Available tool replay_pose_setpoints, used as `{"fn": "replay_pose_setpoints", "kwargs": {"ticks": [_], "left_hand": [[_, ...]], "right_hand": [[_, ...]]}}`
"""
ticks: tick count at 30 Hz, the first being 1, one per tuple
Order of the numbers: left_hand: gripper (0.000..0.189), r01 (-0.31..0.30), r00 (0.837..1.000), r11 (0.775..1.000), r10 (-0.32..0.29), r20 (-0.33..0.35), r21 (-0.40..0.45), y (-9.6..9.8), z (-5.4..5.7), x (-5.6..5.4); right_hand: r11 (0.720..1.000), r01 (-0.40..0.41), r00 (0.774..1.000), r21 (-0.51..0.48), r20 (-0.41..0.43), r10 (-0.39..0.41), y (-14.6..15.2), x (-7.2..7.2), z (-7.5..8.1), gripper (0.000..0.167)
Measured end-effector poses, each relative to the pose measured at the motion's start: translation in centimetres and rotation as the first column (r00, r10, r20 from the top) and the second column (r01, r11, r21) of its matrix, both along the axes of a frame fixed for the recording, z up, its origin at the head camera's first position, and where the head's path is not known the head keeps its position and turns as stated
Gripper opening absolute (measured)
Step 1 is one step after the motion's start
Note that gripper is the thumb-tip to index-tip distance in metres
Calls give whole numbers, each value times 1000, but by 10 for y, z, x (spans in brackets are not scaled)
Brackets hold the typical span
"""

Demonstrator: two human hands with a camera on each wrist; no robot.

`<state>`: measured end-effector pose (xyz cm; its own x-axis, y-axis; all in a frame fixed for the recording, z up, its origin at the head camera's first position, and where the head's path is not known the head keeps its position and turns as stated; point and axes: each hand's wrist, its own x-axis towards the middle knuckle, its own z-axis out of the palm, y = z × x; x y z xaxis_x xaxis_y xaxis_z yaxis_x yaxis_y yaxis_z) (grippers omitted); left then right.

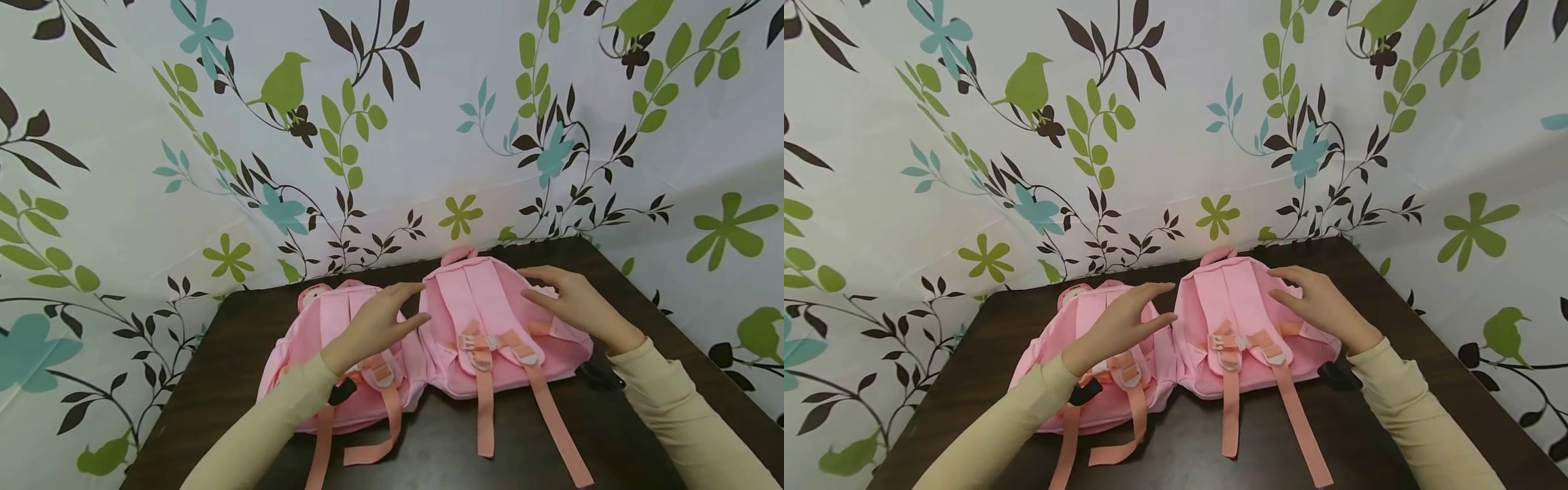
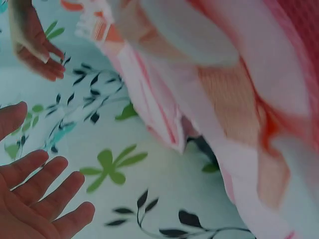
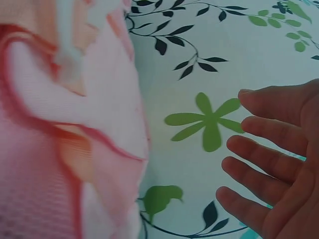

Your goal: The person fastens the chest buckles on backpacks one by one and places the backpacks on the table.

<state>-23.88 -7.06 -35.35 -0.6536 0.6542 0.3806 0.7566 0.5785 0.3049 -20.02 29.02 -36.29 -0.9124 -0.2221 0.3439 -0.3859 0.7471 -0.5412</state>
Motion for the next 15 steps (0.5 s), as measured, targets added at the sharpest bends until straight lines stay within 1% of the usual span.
{"fn": "replay_pose_setpoints", "kwargs": {"ticks": [4, 7, 11, 15], "left_hand": [[55, 51, 997, 995, -56, -51, -80, 16, -6, -4], [53, 76, 993, 986, -88, -74, -149, 26, -13, -4], [51, 106, 989, 970, -125, -78, -218, 38, -24, -3], [51, 133, 988, 957, -147, -36, -256, 48, -33, 0]], "right_hand": [[1000, -20, 999, 0, 31, 20, 0, 1, -11, 47], [999, -54, 997, 4, 46, 54, -1, 2, -20, 46], [994, -108, 991, -6, 79, 108, -5, 1, -34, 44], [984, -177, 978, -9, 114, 177, -11, -2, -47, 44]]}}
